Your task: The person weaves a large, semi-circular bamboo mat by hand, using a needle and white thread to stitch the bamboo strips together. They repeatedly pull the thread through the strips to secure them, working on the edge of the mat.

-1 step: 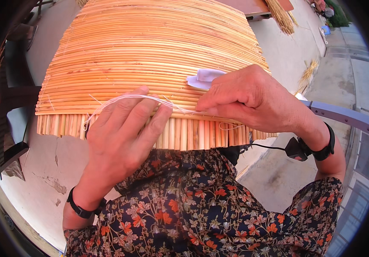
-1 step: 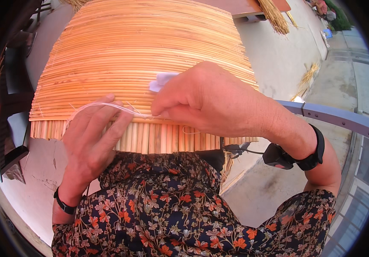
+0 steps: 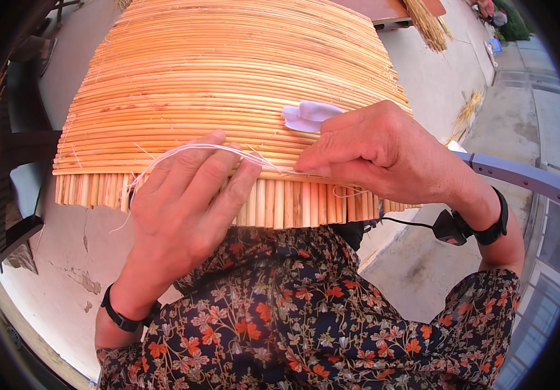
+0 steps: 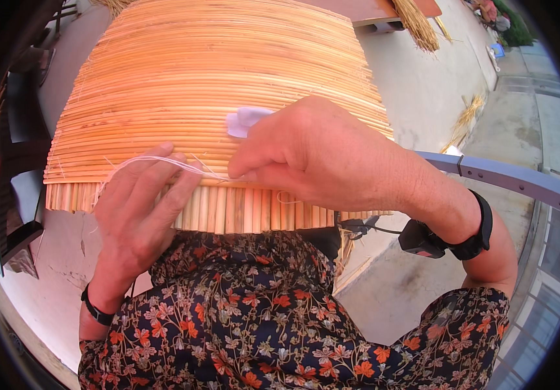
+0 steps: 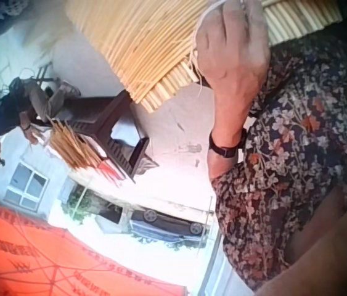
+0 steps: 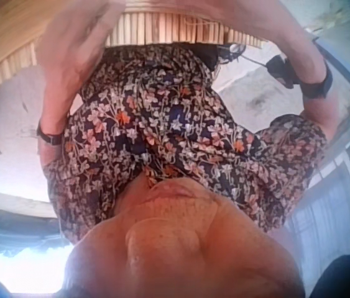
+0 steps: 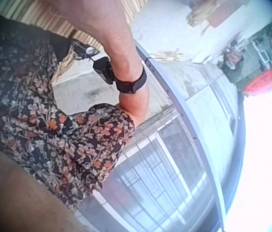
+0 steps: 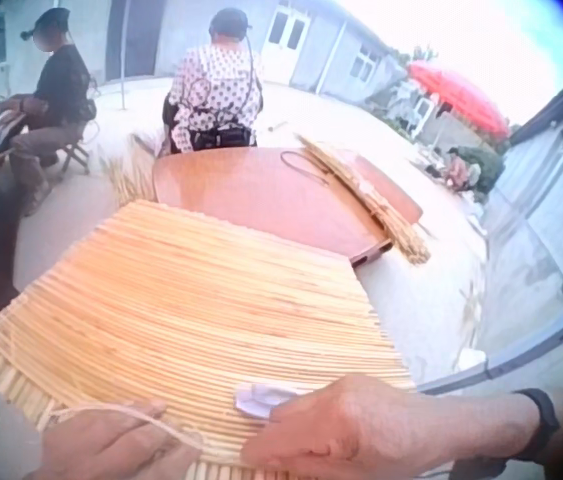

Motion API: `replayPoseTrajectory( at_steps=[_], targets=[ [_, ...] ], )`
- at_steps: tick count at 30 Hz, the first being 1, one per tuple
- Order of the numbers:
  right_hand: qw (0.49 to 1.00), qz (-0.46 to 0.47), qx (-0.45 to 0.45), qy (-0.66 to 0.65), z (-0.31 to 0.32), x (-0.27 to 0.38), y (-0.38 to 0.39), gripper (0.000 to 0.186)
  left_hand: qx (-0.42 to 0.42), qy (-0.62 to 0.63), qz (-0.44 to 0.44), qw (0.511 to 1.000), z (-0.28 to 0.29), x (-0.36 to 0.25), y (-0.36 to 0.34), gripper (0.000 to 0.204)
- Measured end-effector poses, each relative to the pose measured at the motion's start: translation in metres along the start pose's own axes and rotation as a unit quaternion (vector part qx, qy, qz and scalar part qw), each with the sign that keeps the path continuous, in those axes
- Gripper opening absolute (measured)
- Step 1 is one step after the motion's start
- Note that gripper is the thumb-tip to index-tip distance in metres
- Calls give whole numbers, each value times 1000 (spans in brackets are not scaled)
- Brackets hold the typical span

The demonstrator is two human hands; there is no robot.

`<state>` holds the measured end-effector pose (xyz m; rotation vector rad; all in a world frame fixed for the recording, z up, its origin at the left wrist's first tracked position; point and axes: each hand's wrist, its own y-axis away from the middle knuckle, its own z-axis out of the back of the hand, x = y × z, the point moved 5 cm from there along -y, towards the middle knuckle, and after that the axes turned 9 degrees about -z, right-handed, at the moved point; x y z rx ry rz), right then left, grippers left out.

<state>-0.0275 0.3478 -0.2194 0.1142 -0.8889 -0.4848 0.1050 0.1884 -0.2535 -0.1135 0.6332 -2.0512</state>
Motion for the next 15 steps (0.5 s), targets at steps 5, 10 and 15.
replayPoseTrajectory(
  at_steps=[5, 10, 15],
  targets=[
    [999, -11, -18, 44, -3, 6, 0, 14, -4, -1, 7, 1000, 2, -1, -6, 37],
    [999, -41, -14, 24, -4, 1, -1, 16, 1, 3, 9, 1000, 1, -1, -5, 38],
    [999, -53, 6, 7, -3, -5, -1, 17, 4, 11, 18, 1000, 3, -2, -7, 39]
  ],
)
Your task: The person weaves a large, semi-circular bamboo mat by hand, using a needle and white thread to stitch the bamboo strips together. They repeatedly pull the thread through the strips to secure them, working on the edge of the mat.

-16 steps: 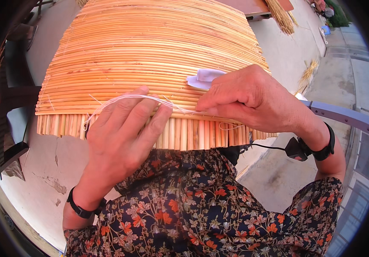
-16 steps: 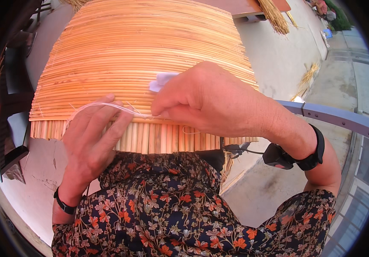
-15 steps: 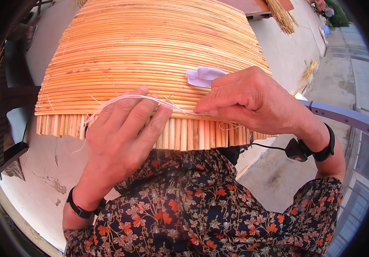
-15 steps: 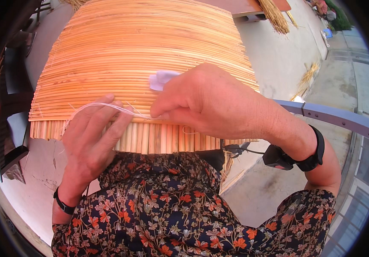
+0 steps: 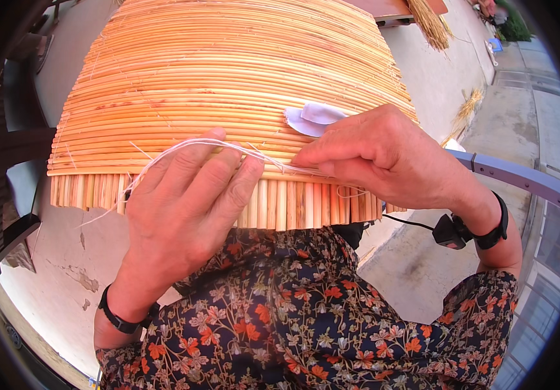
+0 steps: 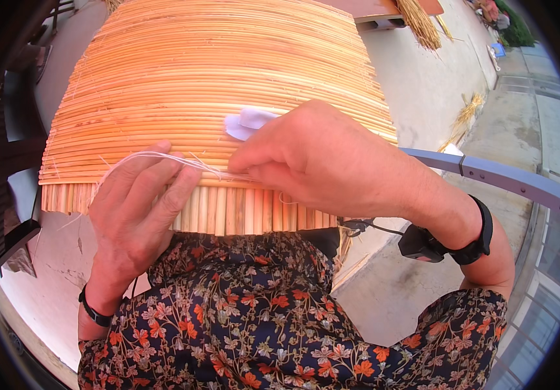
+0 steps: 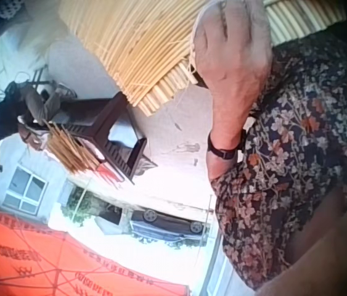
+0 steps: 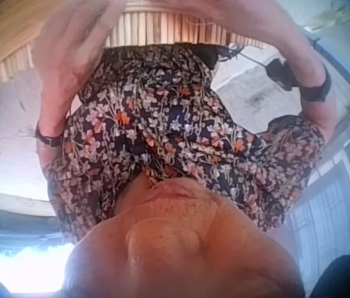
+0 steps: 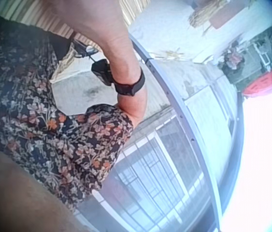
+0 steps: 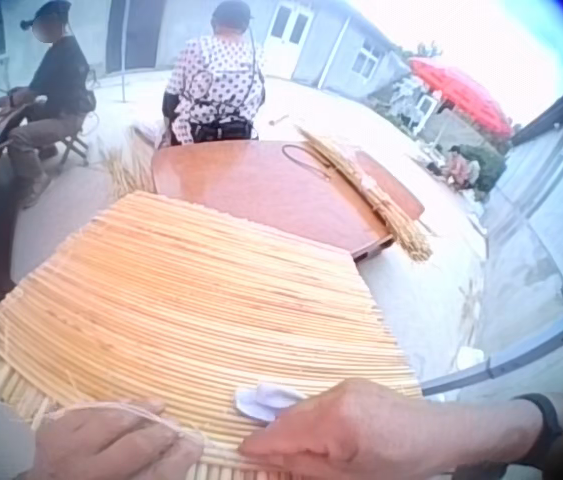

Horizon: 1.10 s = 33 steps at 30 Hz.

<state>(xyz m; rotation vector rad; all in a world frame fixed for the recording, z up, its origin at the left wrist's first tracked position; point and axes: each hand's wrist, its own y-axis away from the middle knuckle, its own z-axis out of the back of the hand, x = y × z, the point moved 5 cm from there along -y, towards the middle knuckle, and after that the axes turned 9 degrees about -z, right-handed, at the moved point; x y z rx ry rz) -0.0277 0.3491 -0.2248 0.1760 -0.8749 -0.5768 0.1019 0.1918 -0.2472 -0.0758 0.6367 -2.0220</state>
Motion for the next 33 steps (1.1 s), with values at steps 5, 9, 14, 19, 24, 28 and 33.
replayPoseTrajectory(
  at_steps=[5, 9, 14, 19, 24, 28, 33],
  targets=[
    [1000, -9, 1, -23, 1, -1, 3, 16, 0, -12, -14, 1000, -5, 3, 3, 36],
    [998, 50, -31, 22, 1, -2, 1, 15, 1, -26, -19, 999, -6, 3, 4, 35],
    [998, 44, -17, 36, 2, -1, -1, 14, -1, -15, -24, 1000, -6, 4, 4, 35],
    [998, 42, 11, 49, 4, 3, -2, 21, -7, -11, -25, 1000, -6, 4, 4, 35],
    [997, 41, 24, 59, 5, 6, -4, 21, -4, -11, -24, 1000, -7, 4, 5, 36],
    [994, 8, 58, 96, 7, 11, -7, 22, -1, -12, -26, 1000, -7, 5, 3, 35],
    [989, 12, 65, 130, 7, 19, -8, 22, 2, -8, -21, 1000, -5, 4, 3, 34]
  ],
)
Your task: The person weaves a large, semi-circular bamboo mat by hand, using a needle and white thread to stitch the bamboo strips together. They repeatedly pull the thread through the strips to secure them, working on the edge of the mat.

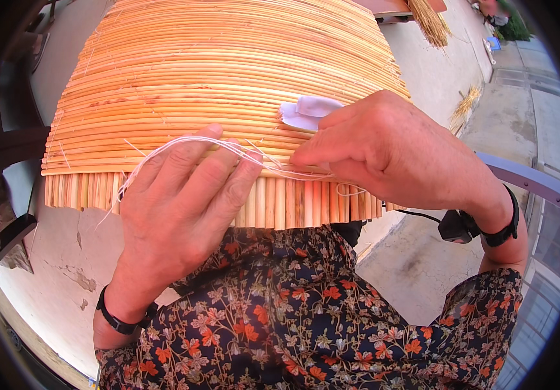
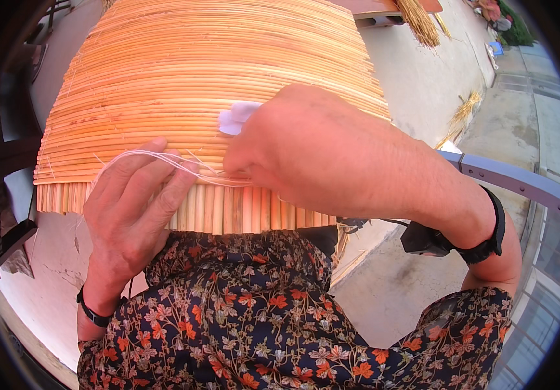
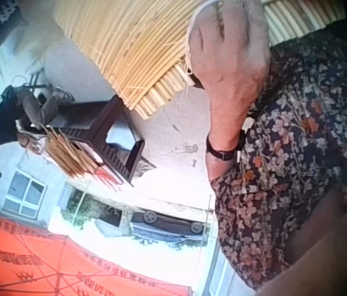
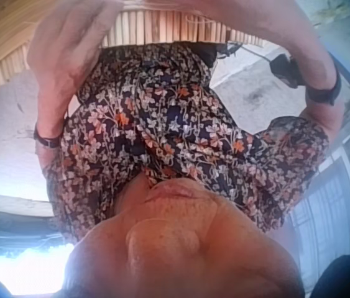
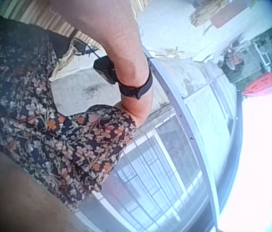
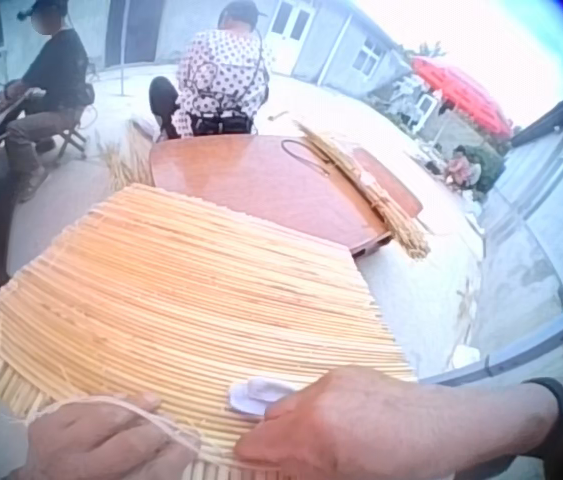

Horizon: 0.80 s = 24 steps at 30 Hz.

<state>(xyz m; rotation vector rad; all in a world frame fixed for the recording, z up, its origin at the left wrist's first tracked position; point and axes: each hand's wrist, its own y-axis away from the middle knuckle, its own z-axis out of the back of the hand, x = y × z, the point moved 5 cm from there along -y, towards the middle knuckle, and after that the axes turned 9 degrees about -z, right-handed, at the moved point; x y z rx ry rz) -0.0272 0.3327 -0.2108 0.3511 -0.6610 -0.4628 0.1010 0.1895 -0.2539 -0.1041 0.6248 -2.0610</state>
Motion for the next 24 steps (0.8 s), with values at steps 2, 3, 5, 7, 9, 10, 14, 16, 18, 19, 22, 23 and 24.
replayPoseTrajectory(
  at_steps=[2, 3, 5, 7, 9, 10, 14, 16, 18, 19, 22, 23, 24],
  targets=[
    [1000, 4, -8, 19, -2, 3, 0, 21, -3, -7, 0, 1000, -1, -1, 0, 34],
    [999, 8, -11, 29, -3, 5, 0, 20, -4, -12, 1, 1000, -1, -1, 1, 34],
    [995, 53, -86, -2, -8, 5, 4, 16, 1, -11, 4, 1000, -1, -1, 0, 34],
    [990, 73, -117, 5, -8, 8, 6, 13, 3, -9, 2, 1000, 0, -1, -1, 35],
    [991, 76, -102, 50, -6, 12, 1, 8, 3, -11, 1, 1000, 0, -1, 0, 35],
    [991, 76, -102, 50, -6, 12, -1, 8, 1, -9, -1, 1000, -1, -1, 0, 34],
    [991, 73, -91, 59, -7, 13, -8, 4, -13, -17, -4, 1000, -2, -3, 1, 31],
    [991, 74, -86, 65, -7, 14, -12, 5, -13, -15, 2, 1000, 1, -5, 1, 30],
    [990, 75, -89, 78, -1, 15, -14, 8, -10, -5, 9, 1000, 8, -5, -5, 31],
    [993, 72, -59, 75, 4, 15, -16, 7, -16, -12, 2, 1000, 14, -5, -7, 31],
    [998, 28, 15, 55, 42, 26, -19, 15, -58, -56, -29, 996, 36, 3, -19, 32],
    [991, 87, -43, 95, 64, 29, -14, 13, -84, -73, -51, 992, 51, 12, -33, 34],
    [997, 35, -26, 71, 86, 36, -15, 13, -110, -98, -65, 987, 66, 20, -44, 35]
  ],
)
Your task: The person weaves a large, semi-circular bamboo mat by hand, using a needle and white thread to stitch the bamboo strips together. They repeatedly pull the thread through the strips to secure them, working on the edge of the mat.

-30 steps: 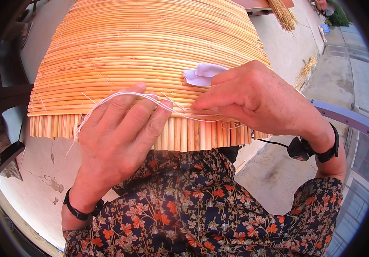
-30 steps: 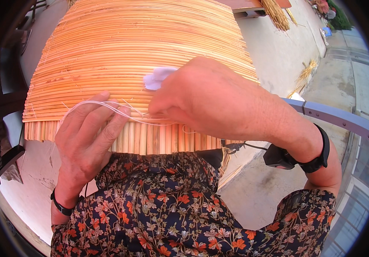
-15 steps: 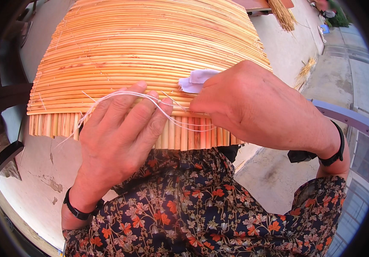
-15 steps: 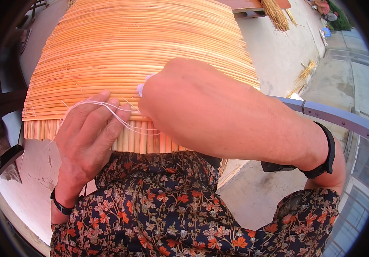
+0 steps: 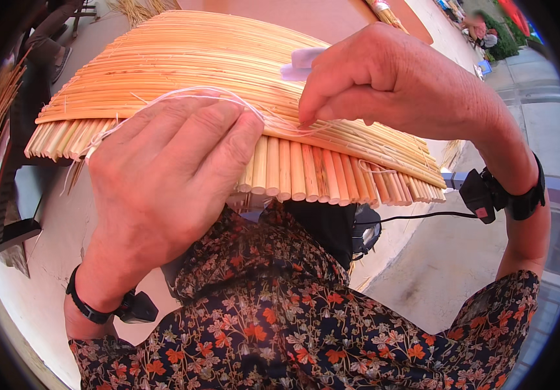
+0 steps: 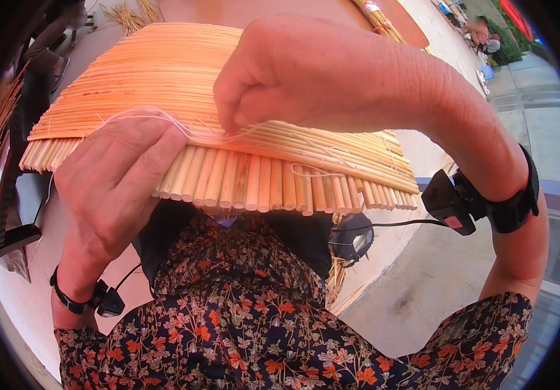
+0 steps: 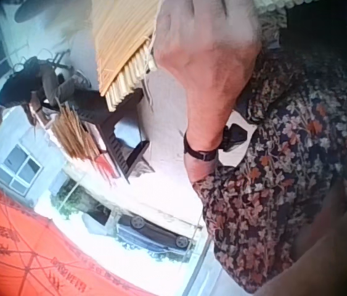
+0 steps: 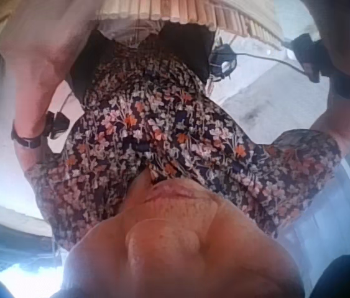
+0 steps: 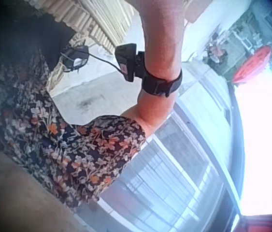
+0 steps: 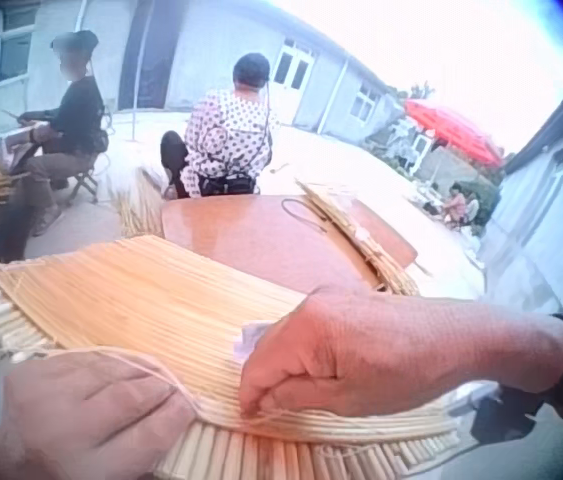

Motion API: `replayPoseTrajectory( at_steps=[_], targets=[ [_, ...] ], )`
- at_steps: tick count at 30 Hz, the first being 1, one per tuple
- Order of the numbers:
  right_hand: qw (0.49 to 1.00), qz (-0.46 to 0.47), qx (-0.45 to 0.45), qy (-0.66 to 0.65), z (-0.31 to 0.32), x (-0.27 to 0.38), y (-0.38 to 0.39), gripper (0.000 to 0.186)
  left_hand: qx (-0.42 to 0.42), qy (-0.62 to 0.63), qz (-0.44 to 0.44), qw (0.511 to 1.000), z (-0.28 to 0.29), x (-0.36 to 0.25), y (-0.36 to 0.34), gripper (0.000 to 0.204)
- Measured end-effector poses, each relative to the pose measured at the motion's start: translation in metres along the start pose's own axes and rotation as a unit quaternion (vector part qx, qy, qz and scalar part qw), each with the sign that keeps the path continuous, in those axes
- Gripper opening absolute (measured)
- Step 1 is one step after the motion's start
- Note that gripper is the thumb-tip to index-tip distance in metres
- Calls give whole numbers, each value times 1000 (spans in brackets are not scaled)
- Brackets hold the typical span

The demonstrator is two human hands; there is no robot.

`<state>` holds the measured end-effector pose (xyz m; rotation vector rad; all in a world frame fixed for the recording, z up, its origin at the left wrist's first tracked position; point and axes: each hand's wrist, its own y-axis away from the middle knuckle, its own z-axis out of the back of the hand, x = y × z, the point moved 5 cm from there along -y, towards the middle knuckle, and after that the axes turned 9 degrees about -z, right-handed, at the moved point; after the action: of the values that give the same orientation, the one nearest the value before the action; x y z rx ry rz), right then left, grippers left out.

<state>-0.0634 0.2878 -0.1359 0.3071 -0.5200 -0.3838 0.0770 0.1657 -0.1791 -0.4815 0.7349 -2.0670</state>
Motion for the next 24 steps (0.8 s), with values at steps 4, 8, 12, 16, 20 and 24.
replayPoseTrajectory(
  at_steps=[4, 8, 12, 16, 20, 24],
  targets=[
    [993, -48, 71, -82, 76, 7, 3, 17, 2, -14, -56, 998, 41, 35, -57, 38],
    [996, -62, -16, -70, 121, -1, 14, 23, 9, 56, -96, 994, 61, 75, -107, 26],
    [983, -96, -97, -122, 135, -6, 13, 20, -24, 2, -165, 986, 75, 87, -123, 26],
    [986, -77, -105, -107, 150, -2, 10, 22, 60, 16, -151, 987, 79, 118, -133, 42],
    [988, -67, -75, -117, 160, 18, 6, 25, 51, 78, -146, 985, 103, 114, -131, 45],
    [981, -74, -69, -166, 155, 25, -2, 24, 53, 116, -211, 969, 99, 139, -131, 49]
  ],
)
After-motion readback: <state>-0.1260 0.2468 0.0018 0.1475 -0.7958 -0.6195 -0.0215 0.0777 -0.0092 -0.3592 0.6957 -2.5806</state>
